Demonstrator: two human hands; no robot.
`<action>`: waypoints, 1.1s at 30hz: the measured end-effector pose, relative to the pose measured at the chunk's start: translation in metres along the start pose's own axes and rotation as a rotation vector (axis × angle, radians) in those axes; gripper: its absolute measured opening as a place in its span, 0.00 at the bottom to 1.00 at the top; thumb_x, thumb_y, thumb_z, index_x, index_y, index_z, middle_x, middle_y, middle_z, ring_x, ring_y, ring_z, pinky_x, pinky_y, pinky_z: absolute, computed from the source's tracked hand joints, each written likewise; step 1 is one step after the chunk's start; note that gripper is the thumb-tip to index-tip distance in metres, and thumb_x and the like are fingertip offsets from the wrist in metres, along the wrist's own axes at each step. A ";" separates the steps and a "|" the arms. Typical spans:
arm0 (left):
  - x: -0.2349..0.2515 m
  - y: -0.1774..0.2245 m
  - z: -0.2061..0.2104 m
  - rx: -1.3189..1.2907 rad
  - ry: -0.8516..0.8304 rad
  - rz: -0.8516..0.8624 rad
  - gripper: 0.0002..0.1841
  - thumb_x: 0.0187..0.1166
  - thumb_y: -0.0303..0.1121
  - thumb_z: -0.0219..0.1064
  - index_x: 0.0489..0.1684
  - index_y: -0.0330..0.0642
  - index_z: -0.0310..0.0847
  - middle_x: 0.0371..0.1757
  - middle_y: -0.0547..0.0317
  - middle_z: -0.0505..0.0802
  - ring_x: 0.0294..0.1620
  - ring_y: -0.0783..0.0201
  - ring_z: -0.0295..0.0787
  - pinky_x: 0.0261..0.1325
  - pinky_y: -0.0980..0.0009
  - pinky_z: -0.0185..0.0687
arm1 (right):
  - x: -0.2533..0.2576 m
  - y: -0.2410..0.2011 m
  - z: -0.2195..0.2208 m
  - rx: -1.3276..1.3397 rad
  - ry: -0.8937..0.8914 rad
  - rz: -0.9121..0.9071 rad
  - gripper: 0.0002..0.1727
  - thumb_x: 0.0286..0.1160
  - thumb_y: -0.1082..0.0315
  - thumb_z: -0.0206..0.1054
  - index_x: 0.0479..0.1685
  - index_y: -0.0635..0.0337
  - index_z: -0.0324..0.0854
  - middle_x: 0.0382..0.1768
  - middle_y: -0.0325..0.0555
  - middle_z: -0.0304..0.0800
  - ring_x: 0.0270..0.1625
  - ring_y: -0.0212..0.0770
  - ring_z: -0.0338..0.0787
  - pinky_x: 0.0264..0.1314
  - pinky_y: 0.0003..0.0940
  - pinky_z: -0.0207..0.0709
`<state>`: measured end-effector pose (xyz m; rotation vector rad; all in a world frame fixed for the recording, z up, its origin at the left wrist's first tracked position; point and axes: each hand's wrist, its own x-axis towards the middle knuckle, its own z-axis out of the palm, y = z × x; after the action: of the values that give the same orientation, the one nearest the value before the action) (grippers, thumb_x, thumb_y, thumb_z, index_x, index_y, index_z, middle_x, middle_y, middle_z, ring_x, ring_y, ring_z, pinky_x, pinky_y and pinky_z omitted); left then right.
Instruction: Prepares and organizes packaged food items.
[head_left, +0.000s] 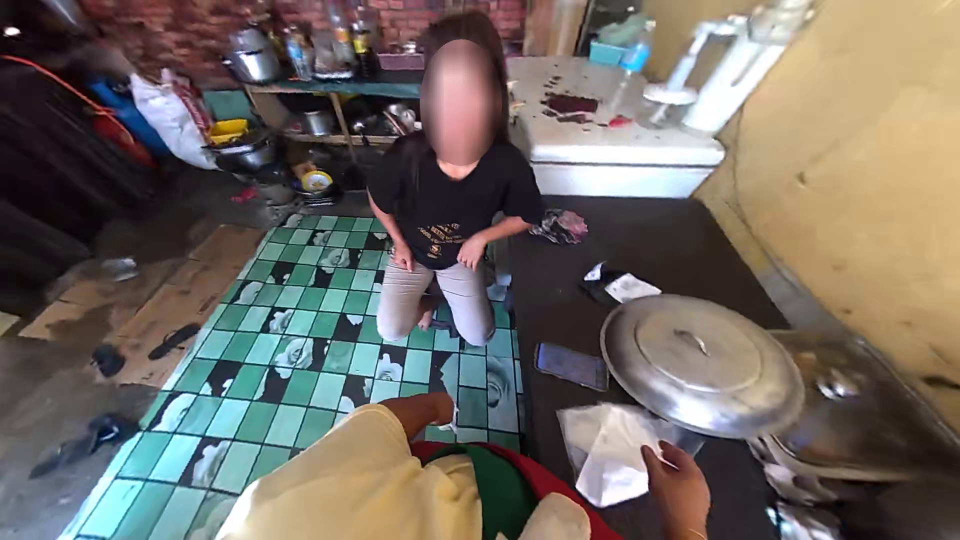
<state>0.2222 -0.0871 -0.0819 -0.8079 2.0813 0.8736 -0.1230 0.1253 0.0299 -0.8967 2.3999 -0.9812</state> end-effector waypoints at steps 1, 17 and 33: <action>0.004 -0.001 -0.004 -0.003 0.025 0.024 0.19 0.89 0.35 0.57 0.56 0.22 0.83 0.60 0.26 0.88 0.66 0.31 0.84 0.69 0.32 0.73 | 0.014 0.001 0.000 -0.042 0.057 0.037 0.27 0.80 0.68 0.71 0.72 0.78 0.76 0.70 0.80 0.78 0.71 0.71 0.83 0.75 0.60 0.75; -0.027 -0.041 0.029 -0.260 0.006 -0.107 0.22 0.90 0.38 0.56 0.65 0.24 0.80 0.66 0.27 0.86 0.71 0.33 0.82 0.73 0.33 0.71 | 0.023 -0.011 0.022 -0.636 -0.085 0.190 0.18 0.88 0.56 0.61 0.63 0.54 0.90 0.75 0.71 0.78 0.81 0.75 0.71 0.74 0.78 0.65; -0.039 -0.028 0.014 -0.404 0.133 0.078 0.23 0.91 0.40 0.56 0.64 0.22 0.80 0.64 0.25 0.86 0.69 0.33 0.82 0.74 0.36 0.69 | -0.022 -0.097 0.011 -0.034 0.454 -0.172 0.22 0.90 0.65 0.57 0.40 0.83 0.81 0.30 0.67 0.84 0.34 0.54 0.85 0.46 0.52 0.78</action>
<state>0.2693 -0.0827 -0.0668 -1.0222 2.0898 1.3426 -0.0607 0.0822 0.0953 -0.9921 2.7507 -1.3336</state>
